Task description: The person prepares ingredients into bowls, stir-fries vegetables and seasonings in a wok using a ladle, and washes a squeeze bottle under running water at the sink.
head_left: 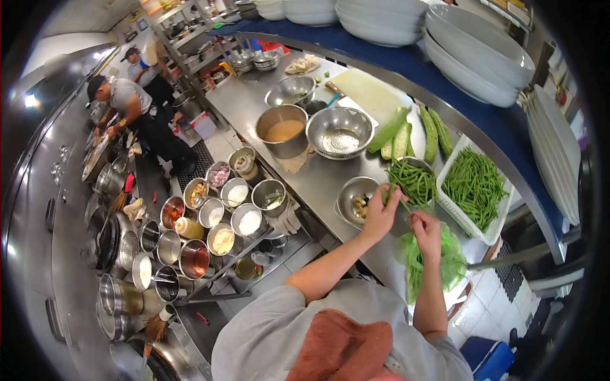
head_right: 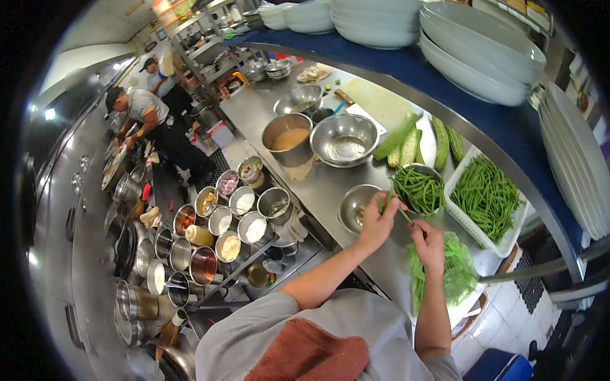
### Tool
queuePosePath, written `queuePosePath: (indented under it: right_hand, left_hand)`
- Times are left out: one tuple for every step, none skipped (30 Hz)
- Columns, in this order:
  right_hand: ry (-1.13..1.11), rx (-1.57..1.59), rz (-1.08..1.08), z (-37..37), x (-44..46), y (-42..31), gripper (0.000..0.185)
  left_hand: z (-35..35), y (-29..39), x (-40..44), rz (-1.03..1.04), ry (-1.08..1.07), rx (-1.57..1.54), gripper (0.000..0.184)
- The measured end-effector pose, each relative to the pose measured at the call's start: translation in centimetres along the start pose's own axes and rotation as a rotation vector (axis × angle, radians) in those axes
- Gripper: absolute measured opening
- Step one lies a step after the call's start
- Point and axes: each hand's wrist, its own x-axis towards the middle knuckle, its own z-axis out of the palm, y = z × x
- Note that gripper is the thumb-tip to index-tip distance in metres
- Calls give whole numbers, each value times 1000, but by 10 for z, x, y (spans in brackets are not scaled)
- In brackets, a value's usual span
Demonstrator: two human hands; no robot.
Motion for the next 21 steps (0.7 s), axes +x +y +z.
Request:
queuePosePath:
  right_hand:
    - [18, 205, 119, 3, -2, -2, 18]
    - [53, 411, 235, 8, -3, -9, 19]
    - [97, 640, 255, 11, 0, -3, 19]
    - [154, 869, 260, 12, 4, 3, 19]
    - [215, 839, 227, 9, 9, -2, 19]
    - [278, 809, 193, 6, 12, -6, 18]
    - [285, 632, 133, 3, 9, -10, 16]
    - [284, 456, 81, 2, 9, -17, 14]
    - [313, 233, -224, 1, 13, -31, 13]
    - [322, -9, -509, 1, 14, -41, 12]
    - [355, -23, -484, 1, 13, -43, 12]
    - [218, -74, -462, -1, 14, -43, 12]
    - [77, -121, -436, -1, 10, -43, 13]
    - [99, -132, -418, -2, 5, -42, 13]
    - [67, -192, -353, -4, 0, -41, 13]
    - [31, -249, -288, -6, -3, -39, 13]
    - [56, -261, -324, -6, -4, -36, 13]
    - [65, -268, -312, -7, -5, -35, 13]
    - [37, -314, -298, -7, -5, -35, 13]
    - [6, -356, -285, -6, -5, -35, 14]
    - [8, -355, -280, -6, -4, -33, 14]
  left_hand:
    - [-3, 6, -1, -55, 24, 22, 17]
    - [-5, 11, 0, -113, 36, 42, 18]
    - [-7, 14, 0, -152, 100, 15, 17]
    - [-10, 16, 0, -195, 157, -9, 16]
    - [-13, 19, 4, -61, 180, 103, 17]
    - [-17, 23, 7, 81, 197, 210, 18]
    - [-25, 22, 7, 70, 83, 338, 18]
    - [-33, 21, 9, 72, -30, 467, 18]
    - [-33, 25, 9, 58, -79, 458, 18]
    - [-32, 31, 5, 98, -174, 535, 16]
    - [-30, 33, 4, 148, -264, 608, 15]
    - [-28, 31, 4, 140, -302, 600, 15]
    - [-27, 27, 2, 209, -331, 645, 13]
    - [-25, 25, 2, 283, -355, 685, 12]
    - [-24, 24, 2, 284, -378, 679, 12]
    - [-24, 25, 2, 281, -398, 664, 12]
    - [-25, 27, 1, 224, -426, 681, 12]
    - [-25, 27, 2, 164, -452, 700, 13]
    - [-28, 22, 2, 158, -489, 691, 12]
    - [-27, 21, 2, 152, -496, 689, 12]
    - [-26, 22, 3, 155, -521, 697, 12]
